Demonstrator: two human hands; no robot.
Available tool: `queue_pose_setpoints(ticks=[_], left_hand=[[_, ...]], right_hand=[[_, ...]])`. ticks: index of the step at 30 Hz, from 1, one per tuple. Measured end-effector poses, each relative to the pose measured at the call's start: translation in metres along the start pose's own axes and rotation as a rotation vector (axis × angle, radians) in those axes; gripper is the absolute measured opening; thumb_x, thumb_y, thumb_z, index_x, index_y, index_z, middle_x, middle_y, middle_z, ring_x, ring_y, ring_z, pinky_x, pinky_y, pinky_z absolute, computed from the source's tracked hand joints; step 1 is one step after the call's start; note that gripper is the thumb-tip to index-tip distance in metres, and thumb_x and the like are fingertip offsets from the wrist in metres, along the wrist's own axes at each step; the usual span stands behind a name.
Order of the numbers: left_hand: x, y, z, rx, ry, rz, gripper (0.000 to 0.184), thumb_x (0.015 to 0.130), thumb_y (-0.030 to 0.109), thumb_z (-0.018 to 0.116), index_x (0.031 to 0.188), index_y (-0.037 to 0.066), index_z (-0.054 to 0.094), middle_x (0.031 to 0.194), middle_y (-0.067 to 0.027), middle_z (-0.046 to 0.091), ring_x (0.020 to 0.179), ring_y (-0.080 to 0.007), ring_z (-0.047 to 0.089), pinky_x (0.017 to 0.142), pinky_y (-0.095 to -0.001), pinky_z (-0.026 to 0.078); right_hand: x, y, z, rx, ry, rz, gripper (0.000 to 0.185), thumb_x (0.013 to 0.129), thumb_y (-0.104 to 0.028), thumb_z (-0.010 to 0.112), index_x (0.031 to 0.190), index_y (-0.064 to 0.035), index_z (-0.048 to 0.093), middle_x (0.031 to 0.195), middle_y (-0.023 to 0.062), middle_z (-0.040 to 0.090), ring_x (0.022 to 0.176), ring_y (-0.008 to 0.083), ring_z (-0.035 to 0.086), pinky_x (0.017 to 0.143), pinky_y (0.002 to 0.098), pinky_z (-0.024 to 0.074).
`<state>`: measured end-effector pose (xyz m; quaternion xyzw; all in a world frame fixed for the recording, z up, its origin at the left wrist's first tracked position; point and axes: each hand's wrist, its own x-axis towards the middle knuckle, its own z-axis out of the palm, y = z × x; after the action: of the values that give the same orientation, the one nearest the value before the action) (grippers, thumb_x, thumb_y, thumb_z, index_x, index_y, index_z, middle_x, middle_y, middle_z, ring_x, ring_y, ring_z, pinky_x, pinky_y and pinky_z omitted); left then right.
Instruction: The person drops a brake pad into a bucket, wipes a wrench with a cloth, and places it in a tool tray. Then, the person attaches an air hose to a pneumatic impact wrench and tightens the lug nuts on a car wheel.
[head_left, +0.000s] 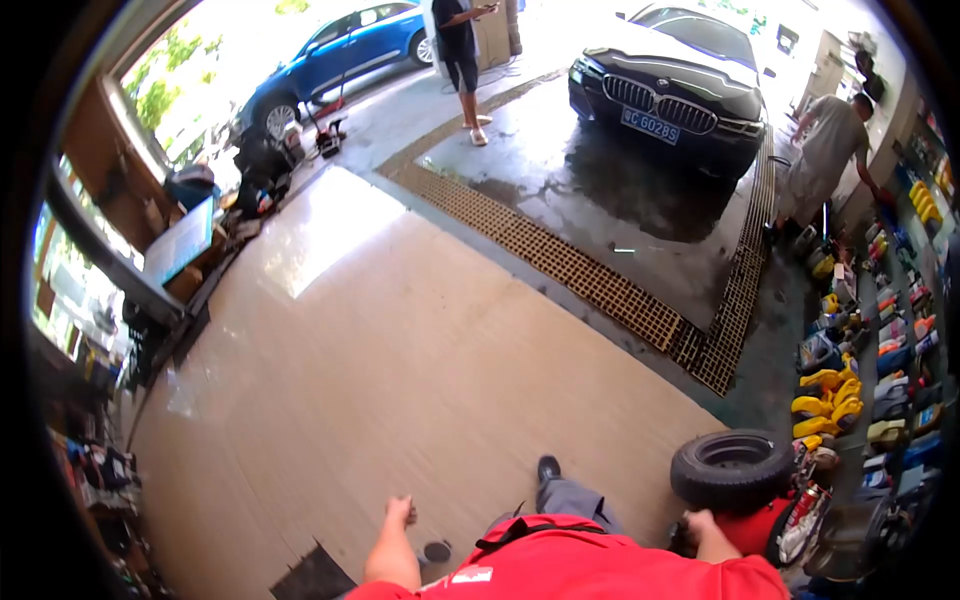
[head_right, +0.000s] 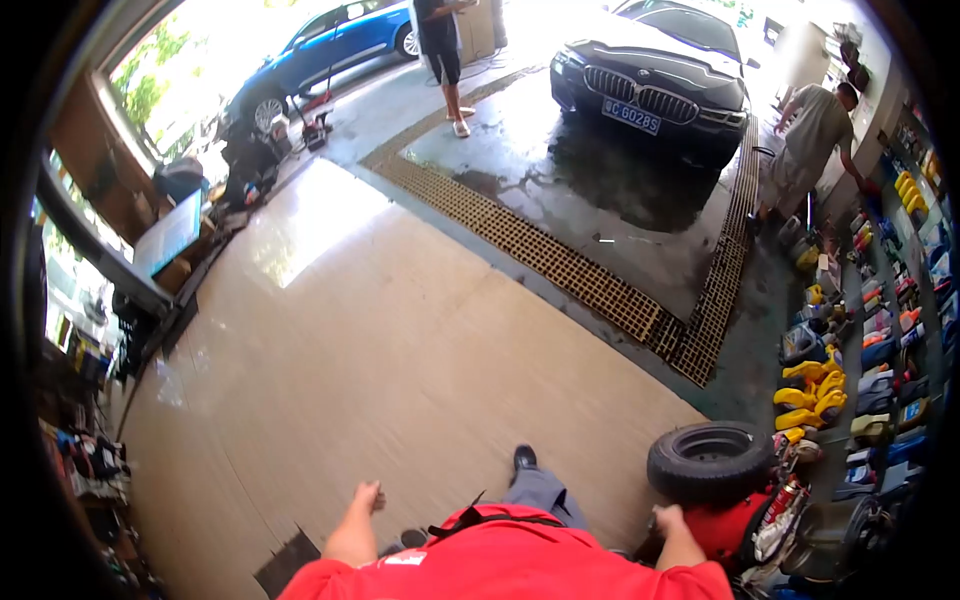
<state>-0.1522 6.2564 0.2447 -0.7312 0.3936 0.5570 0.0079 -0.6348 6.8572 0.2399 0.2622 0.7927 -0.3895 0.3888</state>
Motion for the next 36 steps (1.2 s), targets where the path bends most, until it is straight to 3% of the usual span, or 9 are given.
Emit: queue_pose_setpoints(ticks=[4,12,14,17,20,27,31,34,36], left_hand=[[0.014,0.052,-0.015,-0.241,-0.021,-0.089,0.030,0.088,0.022,0.048,0.109,0.001,0.044,0.086,-0.0162,0.057,0.068,-0.0303,0.060,0.055,-0.0445,0.050],[0.112,0.147,-0.028,-0.385,0.039,-0.225,0.031,0.089,0.021,0.047,0.112,0.001,0.043,0.097,-0.0216,0.055,0.081,-0.0380,0.058,0.067,-0.0499,0.050],[0.142,0.183,-0.050,-0.415,0.054,-0.289,0.031,0.089,0.022,0.048,0.111,0.001,0.044,0.097,-0.0220,0.055,0.080,-0.0377,0.058,0.068,-0.0499,0.050],[0.190,0.239,-0.082,-0.446,0.021,-0.376,0.033,0.086,0.025,0.051,0.108,0.001,0.047,0.094,-0.0218,0.055,0.078,-0.0371,0.058,0.064,-0.0508,0.050],[0.261,0.360,-0.107,-0.367,0.172,-0.254,0.033,0.085,0.026,0.054,0.106,0.001,0.048,0.090,-0.0187,0.056,0.069,-0.0334,0.057,0.054,-0.0481,0.049],[0.410,0.697,-0.107,-0.277,0.135,0.131,0.031,0.086,0.023,0.052,0.107,0.000,0.051,0.078,-0.0082,0.057,0.062,-0.0195,0.057,0.050,-0.0335,0.049],[0.483,0.825,-0.084,-0.245,0.013,0.225,0.031,0.086,0.022,0.051,0.109,0.000,0.051,0.080,-0.0080,0.058,0.062,-0.0193,0.057,0.050,-0.0334,0.049],[0.514,0.886,-0.091,-0.201,-0.053,0.066,0.034,0.087,0.025,0.051,0.112,0.002,0.047,0.088,-0.0115,0.057,0.069,-0.0243,0.058,0.057,-0.0381,0.050],[0.536,0.919,-0.117,-0.223,-0.059,-0.010,0.039,0.087,0.028,0.051,0.116,0.003,0.044,0.095,-0.0134,0.055,0.076,-0.0266,0.058,0.062,-0.0404,0.050]], right_hand=[[0.037,-0.220,0.081,-0.791,0.187,-0.547,0.034,0.077,-0.026,0.063,0.081,0.0081,0.062,0.068,0.0165,0.061,0.052,0.0250,0.057,0.049,0.0364,0.0460],[0.044,-0.551,0.348,-0.745,-0.066,-0.661,0.028,0.080,-0.026,0.062,0.092,-0.0014,0.063,0.064,0.0084,0.058,0.051,0.0167,0.053,0.047,0.0309,0.0441],[0.041,-0.590,0.411,-0.741,-0.101,-0.664,0.027,0.080,-0.026,0.061,0.085,0.0002,0.062,0.065,0.0084,0.059,0.053,0.0166,0.054,0.047,0.0302,0.0435],[-0.024,-0.645,0.483,-0.866,-0.250,-0.442,0.034,0.080,-0.029,0.060,0.100,-0.0010,0.062,0.078,0.0095,0.063,0.059,0.0176,0.057,0.050,0.0316,0.0464],[0.008,-0.668,0.547,-1.101,-0.410,-0.609,0.039,0.080,-0.032,0.060,0.103,-0.0010,0.062,0.085,0.0107,0.064,0.072,0.0181,0.062,0.058,0.0318,0.0501],[0.029,-0.765,0.632,-1.022,-0.351,-0.211,0.042,0.082,-0.034,0.058,0.104,0.0028,0.060,0.089,0.0138,0.063,0.075,0.0232,0.063,0.062,0.0356,0.0521],[0.074,-0.849,0.686,-0.854,-0.188,-0.027,0.042,0.081,-0.032,0.061,0.100,0.0048,0.059,0.090,0.0187,0.062,0.076,0.0249,0.063,0.065,0.0355,0.0519],[0.058,-0.966,0.760,-0.729,-0.078,0.003,0.041,0.079,-0.031,0.063,0.095,0.0064,0.059,0.088,0.0198,0.062,0.071,0.0251,0.063,0.061,0.0360,0.0518],[0.137,-1.020,0.814,-0.791,-0.088,-0.297,0.034,0.078,-0.028,0.064,0.080,0.0060,0.062,0.069,0.0159,0.062,0.056,0.0259,0.060,0.051,0.0384,0.0496]])
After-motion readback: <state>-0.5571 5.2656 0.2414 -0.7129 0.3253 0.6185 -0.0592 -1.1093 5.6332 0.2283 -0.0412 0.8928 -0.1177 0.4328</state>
